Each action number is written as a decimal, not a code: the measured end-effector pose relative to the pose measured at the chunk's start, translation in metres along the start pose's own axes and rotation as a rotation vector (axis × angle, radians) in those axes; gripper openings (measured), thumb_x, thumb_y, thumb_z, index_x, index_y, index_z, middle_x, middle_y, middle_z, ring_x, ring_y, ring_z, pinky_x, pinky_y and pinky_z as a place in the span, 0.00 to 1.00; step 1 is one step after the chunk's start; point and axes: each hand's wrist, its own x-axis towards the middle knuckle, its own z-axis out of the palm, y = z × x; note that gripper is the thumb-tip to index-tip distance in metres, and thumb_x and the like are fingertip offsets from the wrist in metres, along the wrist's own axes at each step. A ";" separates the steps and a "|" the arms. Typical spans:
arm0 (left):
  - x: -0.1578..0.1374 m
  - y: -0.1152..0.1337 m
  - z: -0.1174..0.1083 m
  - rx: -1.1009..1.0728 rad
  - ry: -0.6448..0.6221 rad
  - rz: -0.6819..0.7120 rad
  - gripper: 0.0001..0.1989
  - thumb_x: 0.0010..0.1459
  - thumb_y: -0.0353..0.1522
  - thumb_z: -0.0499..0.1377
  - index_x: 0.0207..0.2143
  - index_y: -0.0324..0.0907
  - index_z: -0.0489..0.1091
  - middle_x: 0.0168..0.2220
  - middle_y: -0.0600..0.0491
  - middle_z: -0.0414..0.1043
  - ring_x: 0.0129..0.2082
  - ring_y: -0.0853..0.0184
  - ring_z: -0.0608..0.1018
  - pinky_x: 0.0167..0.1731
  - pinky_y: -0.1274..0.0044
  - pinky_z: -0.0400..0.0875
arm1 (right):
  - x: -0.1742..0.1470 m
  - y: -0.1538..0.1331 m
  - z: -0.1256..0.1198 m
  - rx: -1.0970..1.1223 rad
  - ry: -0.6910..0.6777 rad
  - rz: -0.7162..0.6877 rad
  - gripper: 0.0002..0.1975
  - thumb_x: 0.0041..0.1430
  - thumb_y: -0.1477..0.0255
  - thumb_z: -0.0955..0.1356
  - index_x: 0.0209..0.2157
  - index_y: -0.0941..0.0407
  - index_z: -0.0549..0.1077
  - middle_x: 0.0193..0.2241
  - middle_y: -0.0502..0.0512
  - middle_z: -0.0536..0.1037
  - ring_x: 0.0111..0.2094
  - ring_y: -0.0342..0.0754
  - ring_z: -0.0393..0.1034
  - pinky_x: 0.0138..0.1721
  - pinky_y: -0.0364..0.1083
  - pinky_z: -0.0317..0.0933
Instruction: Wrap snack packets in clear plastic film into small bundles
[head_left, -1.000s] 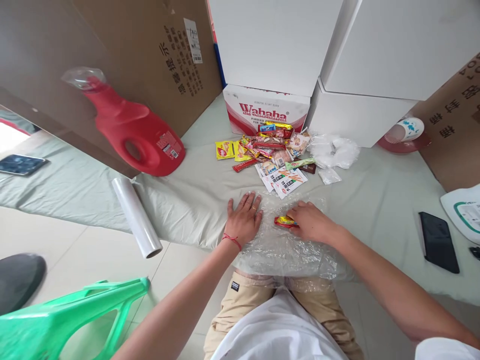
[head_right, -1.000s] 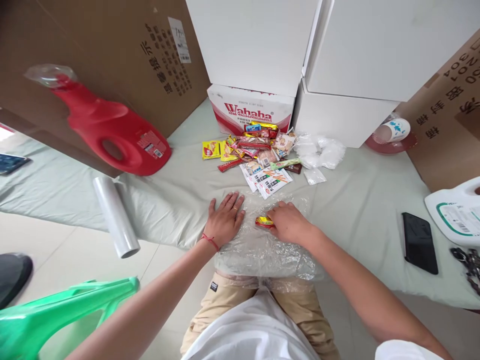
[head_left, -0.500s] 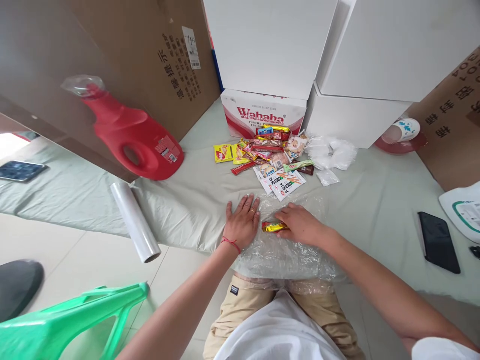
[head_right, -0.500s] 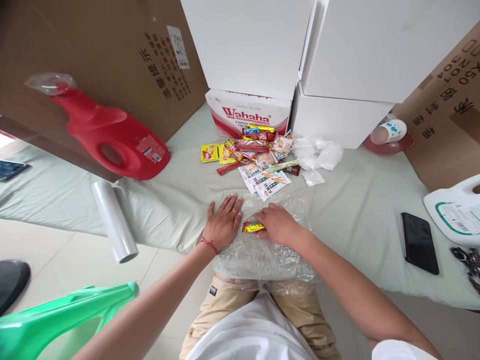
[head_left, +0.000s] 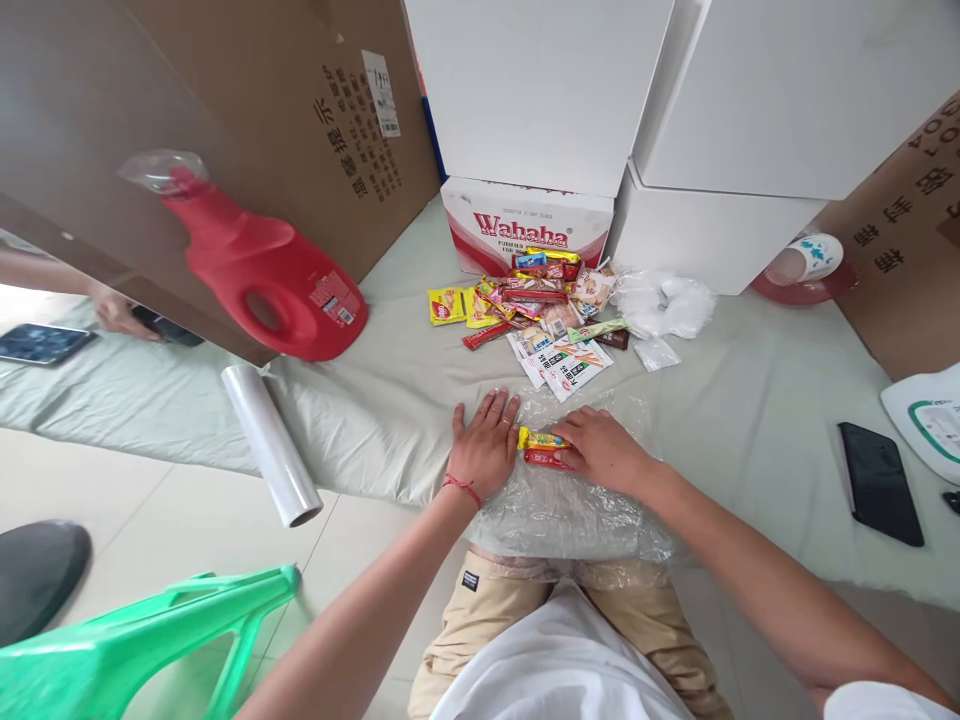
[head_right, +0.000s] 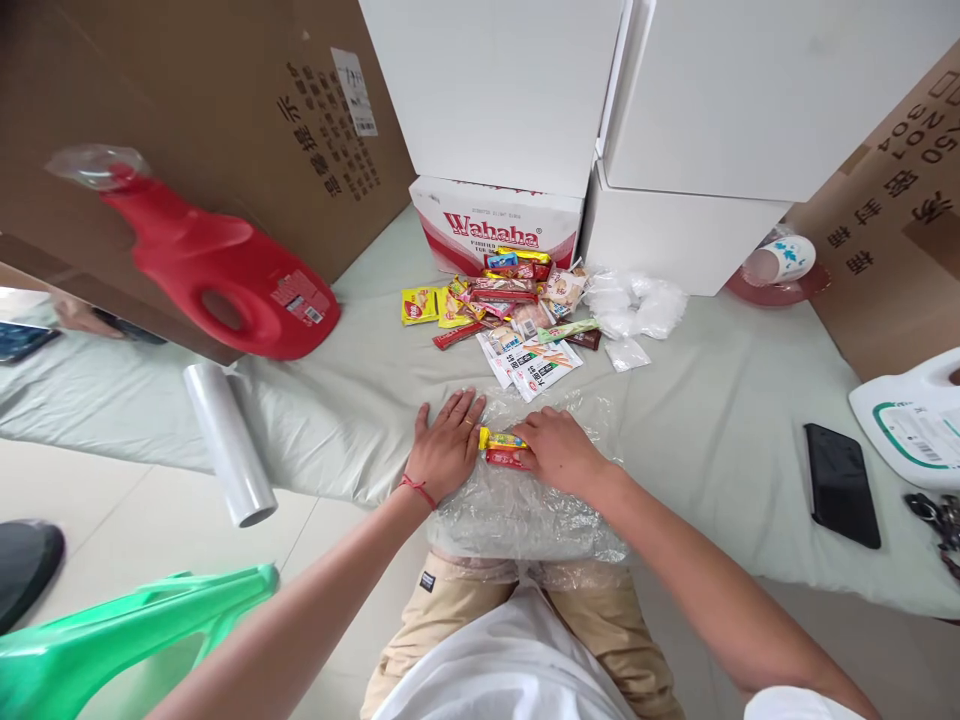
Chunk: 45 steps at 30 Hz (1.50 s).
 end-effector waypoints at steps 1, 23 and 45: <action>0.000 0.000 0.000 -0.001 -0.004 -0.002 0.28 0.73 0.38 0.38 0.71 0.48 0.56 0.72 0.49 0.54 0.72 0.58 0.58 0.69 0.47 0.43 | 0.002 0.003 -0.001 0.026 0.015 0.010 0.15 0.69 0.65 0.67 0.52 0.56 0.77 0.46 0.61 0.79 0.49 0.55 0.70 0.48 0.49 0.59; 0.001 -0.002 0.000 -0.062 -0.011 -0.013 0.27 0.73 0.38 0.38 0.71 0.49 0.57 0.73 0.50 0.53 0.72 0.59 0.57 0.70 0.48 0.40 | 0.088 0.089 -0.057 -0.346 -0.068 -0.058 0.22 0.55 0.75 0.71 0.53 0.61 0.75 0.49 0.65 0.76 0.51 0.61 0.64 0.53 0.53 0.58; 0.000 -0.001 -0.001 -0.048 0.003 -0.013 0.28 0.73 0.38 0.37 0.71 0.49 0.57 0.73 0.50 0.53 0.72 0.59 0.57 0.70 0.48 0.40 | -0.007 -0.014 -0.008 -0.180 -0.130 -0.037 0.28 0.62 0.68 0.72 0.62 0.58 0.68 0.54 0.66 0.73 0.54 0.62 0.63 0.50 0.56 0.59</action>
